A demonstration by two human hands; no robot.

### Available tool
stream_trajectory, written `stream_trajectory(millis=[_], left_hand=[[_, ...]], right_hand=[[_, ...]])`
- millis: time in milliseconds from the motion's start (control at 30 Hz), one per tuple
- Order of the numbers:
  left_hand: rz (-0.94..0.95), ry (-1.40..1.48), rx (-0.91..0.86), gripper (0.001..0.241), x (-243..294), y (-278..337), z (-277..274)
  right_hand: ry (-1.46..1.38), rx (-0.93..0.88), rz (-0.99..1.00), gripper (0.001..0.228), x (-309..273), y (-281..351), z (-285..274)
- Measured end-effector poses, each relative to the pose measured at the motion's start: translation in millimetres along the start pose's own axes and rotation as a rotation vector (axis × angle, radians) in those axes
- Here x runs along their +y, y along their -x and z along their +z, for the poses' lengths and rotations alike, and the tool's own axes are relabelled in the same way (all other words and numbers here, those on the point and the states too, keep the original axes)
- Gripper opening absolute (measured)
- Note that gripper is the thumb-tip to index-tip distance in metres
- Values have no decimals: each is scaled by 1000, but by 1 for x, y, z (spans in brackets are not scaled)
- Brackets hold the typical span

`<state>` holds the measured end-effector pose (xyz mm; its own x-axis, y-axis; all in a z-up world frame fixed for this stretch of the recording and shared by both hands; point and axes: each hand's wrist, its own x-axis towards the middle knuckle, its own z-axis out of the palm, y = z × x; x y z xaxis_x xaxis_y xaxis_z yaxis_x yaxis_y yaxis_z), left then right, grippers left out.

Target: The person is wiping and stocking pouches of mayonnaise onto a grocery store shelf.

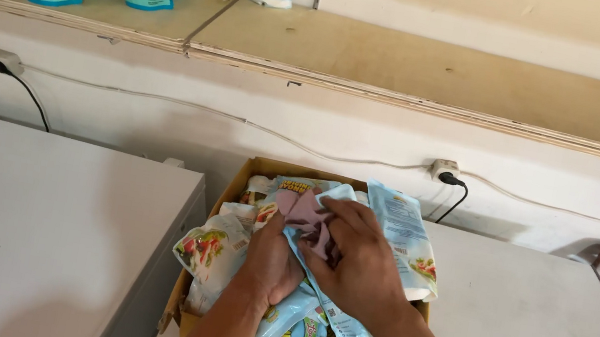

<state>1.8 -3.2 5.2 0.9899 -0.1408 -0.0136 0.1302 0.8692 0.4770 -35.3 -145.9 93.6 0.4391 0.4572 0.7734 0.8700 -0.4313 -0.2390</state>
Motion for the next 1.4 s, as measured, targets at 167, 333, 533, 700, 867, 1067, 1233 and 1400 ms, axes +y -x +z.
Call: stream_trajectory(millis=[167,333,533,700,867,1067,1233,1400], left_hand=[[17,-15,-79,48,1,0,-5],[33,-55,-137,47,3,5,3],[29,-13,28,54,4,8,10],[16,112,-71,51,5,6,7],[33,85,-95,44,2,2,-2],[-26,31,12,56,8,4,3],[152,406,-750,21,-13,-23,-54],[-4,40,-4,58,7,3,2]], right_hand=[[356,43,-63,23,-11,-2,1],[99,-161,-21,38,-3,-4,0],[276,-110,141,25,52,-1,12],[201,95,133,28,18,-15,16],[52,-178,4,29,36,-17,19],[353,-147,286,34,32,-35,16],[-56,-271,209,29,21,-18,22],[440,-268,538,39,45,-25,22]])
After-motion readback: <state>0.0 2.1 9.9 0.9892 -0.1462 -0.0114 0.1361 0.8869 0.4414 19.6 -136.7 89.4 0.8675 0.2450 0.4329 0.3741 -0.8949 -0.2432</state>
